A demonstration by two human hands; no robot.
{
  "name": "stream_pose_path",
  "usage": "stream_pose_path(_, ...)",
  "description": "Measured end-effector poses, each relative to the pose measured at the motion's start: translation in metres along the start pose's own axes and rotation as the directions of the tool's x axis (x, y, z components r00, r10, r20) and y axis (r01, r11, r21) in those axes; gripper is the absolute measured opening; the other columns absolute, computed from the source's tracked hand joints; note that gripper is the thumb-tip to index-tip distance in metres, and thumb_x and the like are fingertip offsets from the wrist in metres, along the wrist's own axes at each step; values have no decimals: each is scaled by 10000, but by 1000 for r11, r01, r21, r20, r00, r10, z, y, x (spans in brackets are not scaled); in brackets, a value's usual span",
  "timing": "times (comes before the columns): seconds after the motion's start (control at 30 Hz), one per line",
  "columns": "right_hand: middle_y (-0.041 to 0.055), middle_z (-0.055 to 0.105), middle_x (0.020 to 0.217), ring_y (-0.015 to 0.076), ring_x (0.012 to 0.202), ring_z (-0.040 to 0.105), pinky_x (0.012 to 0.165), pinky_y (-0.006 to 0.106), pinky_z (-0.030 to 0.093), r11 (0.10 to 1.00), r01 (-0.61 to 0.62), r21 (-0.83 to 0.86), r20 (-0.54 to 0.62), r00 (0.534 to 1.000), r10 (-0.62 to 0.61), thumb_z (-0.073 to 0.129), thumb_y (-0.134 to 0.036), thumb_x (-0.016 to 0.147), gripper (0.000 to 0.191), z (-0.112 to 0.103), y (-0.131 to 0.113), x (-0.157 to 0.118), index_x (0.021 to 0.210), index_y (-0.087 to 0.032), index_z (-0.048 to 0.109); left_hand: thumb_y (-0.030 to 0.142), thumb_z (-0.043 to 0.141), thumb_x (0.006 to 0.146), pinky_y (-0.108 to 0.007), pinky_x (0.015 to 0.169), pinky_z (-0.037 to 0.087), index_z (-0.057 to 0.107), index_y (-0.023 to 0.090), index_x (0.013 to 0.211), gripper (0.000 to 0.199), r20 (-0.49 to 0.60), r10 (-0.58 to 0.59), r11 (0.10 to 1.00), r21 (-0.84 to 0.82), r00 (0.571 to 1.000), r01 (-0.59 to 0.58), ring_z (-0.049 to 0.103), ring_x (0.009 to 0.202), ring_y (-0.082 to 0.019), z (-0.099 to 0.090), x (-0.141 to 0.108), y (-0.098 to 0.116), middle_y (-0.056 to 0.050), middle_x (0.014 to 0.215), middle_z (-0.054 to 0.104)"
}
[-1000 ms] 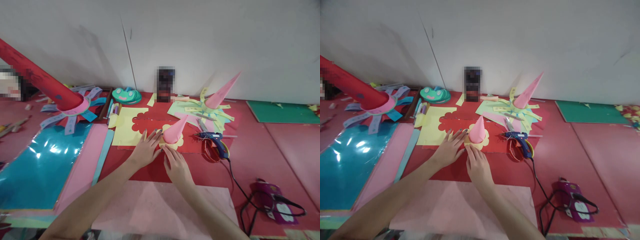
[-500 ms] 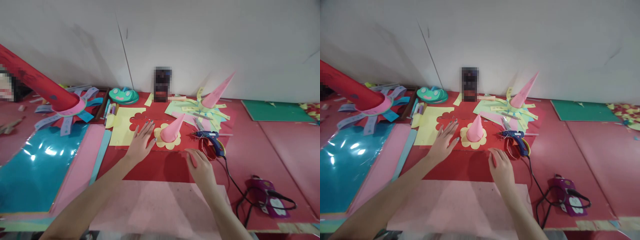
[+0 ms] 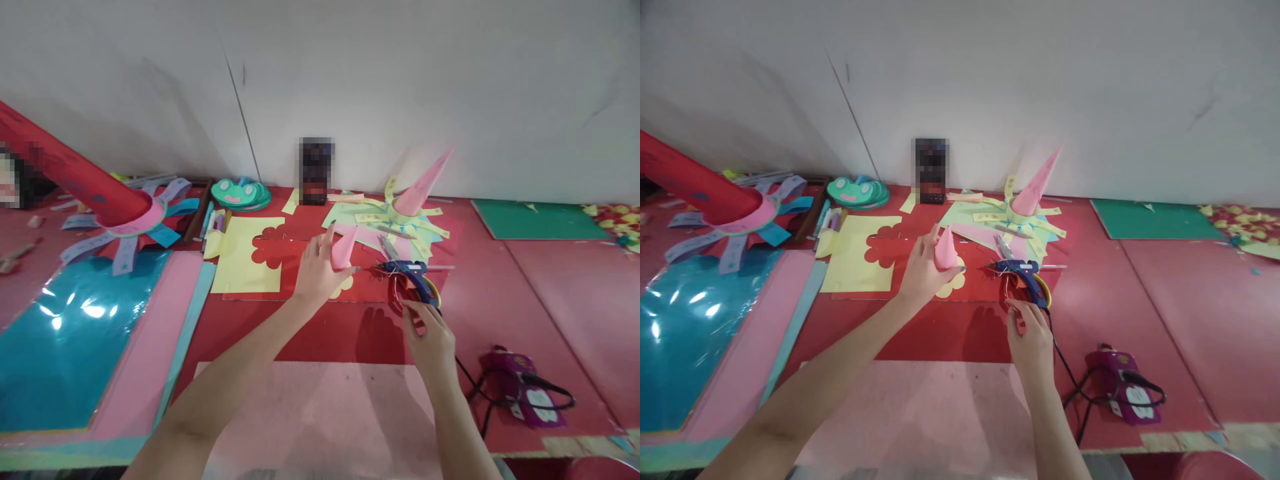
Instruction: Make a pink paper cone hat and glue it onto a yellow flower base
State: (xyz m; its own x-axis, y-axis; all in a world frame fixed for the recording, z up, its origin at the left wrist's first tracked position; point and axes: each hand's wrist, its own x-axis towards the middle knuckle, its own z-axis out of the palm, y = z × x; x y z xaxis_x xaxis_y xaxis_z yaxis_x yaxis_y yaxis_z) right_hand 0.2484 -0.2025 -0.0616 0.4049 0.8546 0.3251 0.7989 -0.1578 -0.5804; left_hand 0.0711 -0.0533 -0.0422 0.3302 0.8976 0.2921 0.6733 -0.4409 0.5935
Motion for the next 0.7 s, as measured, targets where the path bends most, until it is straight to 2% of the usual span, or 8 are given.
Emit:
stream_pose_path(0.1,62,673,864,133,608,583,566,252,473,998,-56,17,-2,998,56,478,-341,868,256,-2,5,-1,920,-193,679,294,743,728,-456,950,440,247,257,1438,867,1,-2,999,-38,1000,2,561,1099,-292,-5,12,2,-101,1179,599)
stream_pose_path(0.27,49,677,825,125,577,565,572,253,468,991,-126,52,23,992,125,482,-381,858,283,-6,10,1,901,-197,692,335,724,742,-440,977,437,212,250,1459,886,20,46,968,-249,999,-40,562,1127,-272,-28,11,-15,-73,1092,643)
stream_pose_path(0.4,60,691,830,136,587,581,567,257,465,978,-194,83,15,981,193,493,-395,835,298,-9,18,7,905,-189,697,306,635,811,-438,1008,443,186,360,1454,786,168,164,917,-390,972,-87,523,1216,-229,-37,2,-38,-54,1249,584)
stream_pose_path(0.43,62,691,829,138,586,582,563,258,463,975,-203,85,3,979,204,496,-396,830,300,-9,21,8,909,-188,698,308,626,817,-436,1019,443,179,381,1452,780,177,184,906,-411,967,-98,495,1254,-224,-37,0,-41,-54,1297,551)
stream_pose_path(0.57,66,680,812,143,579,573,578,269,464,975,-215,57,-69,973,219,501,-398,820,307,-10,31,14,926,-186,696,394,696,760,-475,1043,431,107,396,1459,914,32,138,908,-404,990,-113,384,1350,-248,-29,-7,-44,-77,1398,443)
stream_pose_path(0.7,68,636,799,149,596,545,593,282,452,980,-200,-11,-157,968,196,475,-359,823,302,-11,35,21,930,-170,685,456,730,718,-486,1000,445,185,333,1448,919,-92,55,947,-311,994,-81,447,1271,-278,-19,-12,-37,-115,1353,454)
